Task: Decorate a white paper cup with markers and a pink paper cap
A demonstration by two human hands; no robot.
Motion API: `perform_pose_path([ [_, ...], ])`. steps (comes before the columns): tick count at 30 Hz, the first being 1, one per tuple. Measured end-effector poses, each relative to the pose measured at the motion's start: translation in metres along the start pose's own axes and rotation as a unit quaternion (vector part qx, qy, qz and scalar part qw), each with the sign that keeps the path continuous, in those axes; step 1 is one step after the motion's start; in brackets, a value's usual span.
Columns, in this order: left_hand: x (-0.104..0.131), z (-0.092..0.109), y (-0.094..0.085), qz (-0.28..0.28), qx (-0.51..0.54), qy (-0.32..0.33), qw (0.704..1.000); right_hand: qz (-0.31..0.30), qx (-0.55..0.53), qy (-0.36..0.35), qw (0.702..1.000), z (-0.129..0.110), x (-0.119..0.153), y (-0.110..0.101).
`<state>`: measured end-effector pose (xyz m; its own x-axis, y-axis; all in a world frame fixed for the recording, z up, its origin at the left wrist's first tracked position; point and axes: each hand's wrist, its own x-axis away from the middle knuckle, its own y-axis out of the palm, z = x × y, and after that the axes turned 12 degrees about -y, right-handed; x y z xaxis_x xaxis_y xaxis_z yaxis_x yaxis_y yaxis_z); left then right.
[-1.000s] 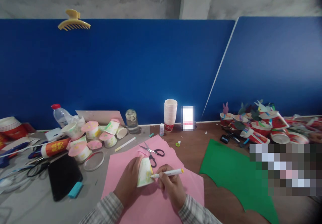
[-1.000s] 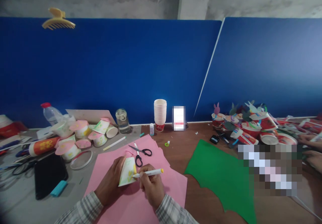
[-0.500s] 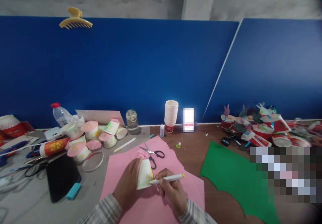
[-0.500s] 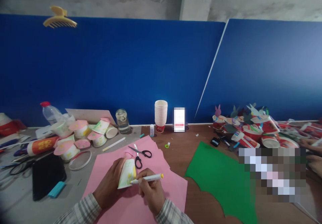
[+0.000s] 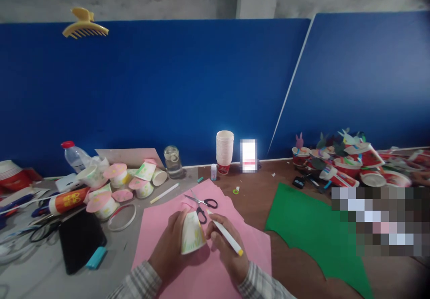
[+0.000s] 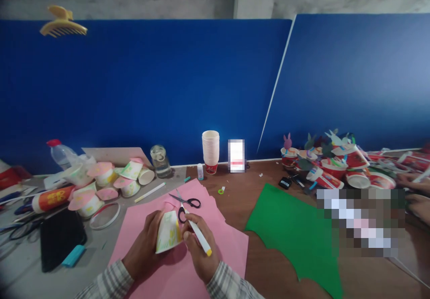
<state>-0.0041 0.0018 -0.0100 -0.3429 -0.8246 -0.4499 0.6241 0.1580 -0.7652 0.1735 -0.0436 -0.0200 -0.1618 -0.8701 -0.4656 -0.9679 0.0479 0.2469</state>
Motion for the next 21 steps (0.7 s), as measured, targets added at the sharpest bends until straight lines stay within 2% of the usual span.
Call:
perform_pose_path([
  [6,0.002,0.003,-0.001,-0.010,-0.009,0.020,1.000,-0.007,0.065,-0.058,0.996,-0.001,-0.001,-0.003],
  [12,0.001,0.011,-0.008,-0.031,-0.011,0.082,0.996,-0.031,0.051,-0.067,0.996,-0.012,0.001,0.001],
  [17,0.003,0.012,-0.007,-0.045,0.033,0.026,0.998,-0.027,0.072,-0.106,0.991,-0.020,-0.001,0.003],
  [21,0.003,0.008,-0.003,-0.044,0.057,-0.002,0.997,0.023,0.092,-0.087,0.992,-0.020,-0.002,0.003],
])
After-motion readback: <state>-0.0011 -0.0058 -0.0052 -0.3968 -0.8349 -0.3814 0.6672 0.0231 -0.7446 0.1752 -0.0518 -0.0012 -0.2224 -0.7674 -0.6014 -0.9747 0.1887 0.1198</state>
